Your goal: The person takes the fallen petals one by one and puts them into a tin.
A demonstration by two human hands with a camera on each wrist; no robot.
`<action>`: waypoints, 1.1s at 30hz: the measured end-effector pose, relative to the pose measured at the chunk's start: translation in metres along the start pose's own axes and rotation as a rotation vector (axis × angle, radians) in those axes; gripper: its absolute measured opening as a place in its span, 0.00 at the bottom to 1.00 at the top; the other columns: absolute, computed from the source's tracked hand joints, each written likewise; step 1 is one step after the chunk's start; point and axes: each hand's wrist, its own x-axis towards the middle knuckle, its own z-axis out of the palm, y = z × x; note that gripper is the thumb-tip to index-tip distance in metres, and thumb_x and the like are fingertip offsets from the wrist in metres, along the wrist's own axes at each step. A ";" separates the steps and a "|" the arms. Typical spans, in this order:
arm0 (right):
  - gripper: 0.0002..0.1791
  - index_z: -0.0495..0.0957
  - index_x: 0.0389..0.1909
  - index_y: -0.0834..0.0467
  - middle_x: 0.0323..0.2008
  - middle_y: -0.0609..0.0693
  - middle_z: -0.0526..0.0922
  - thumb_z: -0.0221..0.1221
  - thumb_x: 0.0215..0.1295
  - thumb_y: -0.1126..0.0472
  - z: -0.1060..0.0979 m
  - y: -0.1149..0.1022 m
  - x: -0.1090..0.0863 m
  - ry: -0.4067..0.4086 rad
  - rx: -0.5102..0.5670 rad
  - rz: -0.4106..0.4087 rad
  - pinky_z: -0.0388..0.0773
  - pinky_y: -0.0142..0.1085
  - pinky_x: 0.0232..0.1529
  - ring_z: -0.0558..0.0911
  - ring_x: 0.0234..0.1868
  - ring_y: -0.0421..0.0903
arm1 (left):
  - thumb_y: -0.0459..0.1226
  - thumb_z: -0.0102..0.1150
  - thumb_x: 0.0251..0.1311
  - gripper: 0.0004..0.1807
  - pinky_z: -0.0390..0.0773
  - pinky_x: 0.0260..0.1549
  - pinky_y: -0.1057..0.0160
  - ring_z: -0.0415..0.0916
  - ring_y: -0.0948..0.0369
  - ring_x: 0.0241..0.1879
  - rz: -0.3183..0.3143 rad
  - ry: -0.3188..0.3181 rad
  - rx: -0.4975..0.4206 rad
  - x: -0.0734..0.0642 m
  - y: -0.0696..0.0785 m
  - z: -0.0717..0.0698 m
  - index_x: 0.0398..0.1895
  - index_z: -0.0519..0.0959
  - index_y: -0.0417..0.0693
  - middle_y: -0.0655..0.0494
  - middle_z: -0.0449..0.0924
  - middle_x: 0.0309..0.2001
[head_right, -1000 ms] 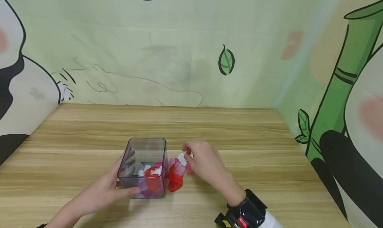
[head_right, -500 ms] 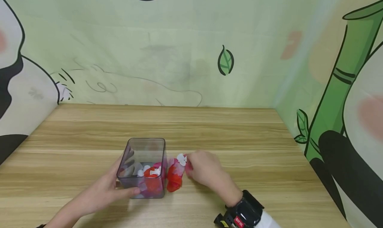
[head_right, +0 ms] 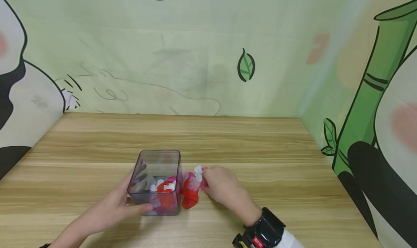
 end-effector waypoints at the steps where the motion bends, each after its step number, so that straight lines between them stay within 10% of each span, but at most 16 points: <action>1: 0.14 0.78 0.22 0.52 0.20 0.41 0.72 0.74 0.58 0.63 0.000 0.000 0.000 0.001 0.004 -0.001 0.69 0.34 0.24 0.71 0.23 0.40 | 0.40 0.78 0.56 0.66 0.81 0.54 0.56 0.71 0.42 0.64 -0.003 -0.003 -0.003 0.000 0.000 0.000 0.84 0.36 0.66 0.40 0.56 0.76; 33: 0.05 0.85 0.29 0.54 0.22 0.39 0.77 0.71 0.63 0.65 -0.035 0.005 -0.003 0.123 0.179 0.067 0.74 0.33 0.23 0.74 0.22 0.39 | 0.40 0.79 0.55 0.66 0.81 0.53 0.56 0.72 0.42 0.62 -0.014 0.004 0.014 0.000 0.000 0.000 0.85 0.37 0.63 0.39 0.59 0.75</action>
